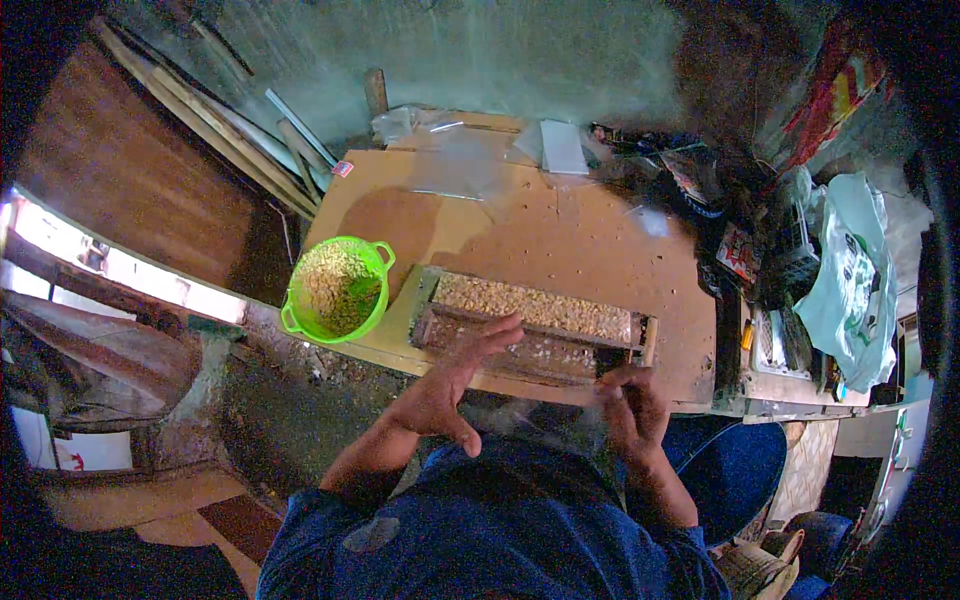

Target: The person fills a wooden mold with soybeans from a bowl, presses them down by hand and with a wooden tool, and scoops more beans from a large blue barrel.

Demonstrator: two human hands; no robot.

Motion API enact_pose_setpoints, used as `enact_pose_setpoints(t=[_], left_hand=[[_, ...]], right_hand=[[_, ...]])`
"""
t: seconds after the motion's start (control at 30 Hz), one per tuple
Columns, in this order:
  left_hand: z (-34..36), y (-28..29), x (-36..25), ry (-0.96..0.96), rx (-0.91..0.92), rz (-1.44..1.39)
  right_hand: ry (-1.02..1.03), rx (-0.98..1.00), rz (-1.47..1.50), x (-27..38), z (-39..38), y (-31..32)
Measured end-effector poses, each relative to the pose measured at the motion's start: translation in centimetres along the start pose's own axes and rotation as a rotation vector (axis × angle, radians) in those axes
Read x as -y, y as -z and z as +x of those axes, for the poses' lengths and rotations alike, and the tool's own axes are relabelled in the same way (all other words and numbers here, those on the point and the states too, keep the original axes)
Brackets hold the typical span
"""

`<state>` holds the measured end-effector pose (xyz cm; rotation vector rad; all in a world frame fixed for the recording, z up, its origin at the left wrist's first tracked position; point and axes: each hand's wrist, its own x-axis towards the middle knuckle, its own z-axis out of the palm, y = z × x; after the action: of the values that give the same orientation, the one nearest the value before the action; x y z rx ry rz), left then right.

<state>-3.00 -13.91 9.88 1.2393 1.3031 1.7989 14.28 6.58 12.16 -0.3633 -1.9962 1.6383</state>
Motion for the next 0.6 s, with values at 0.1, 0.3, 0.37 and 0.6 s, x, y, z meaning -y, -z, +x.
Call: enact_pose_setpoints(t=[0.1,0.3,0.37,0.6], left_hand=[[0.8,0.4,-0.7,-0.008,0.092,0.069],[0.2,-0.6,0.0,0.070,0.105,0.232],[0.1,-0.8,-0.6,0.081,0.086,0.235],[-1.7,-1.4,-1.0,0.285,-0.061,-0.098]], right_hand=[[-0.032,-0.020,-0.123,-0.2,0.1,0.5],[-0.161,-0.028,-0.057,0.1,0.2,0.5],[-0.207,-0.027,-0.087,0.2,0.3,0.5],[-0.009,-0.061,-0.237,-1.2,0.4,-0.1]])
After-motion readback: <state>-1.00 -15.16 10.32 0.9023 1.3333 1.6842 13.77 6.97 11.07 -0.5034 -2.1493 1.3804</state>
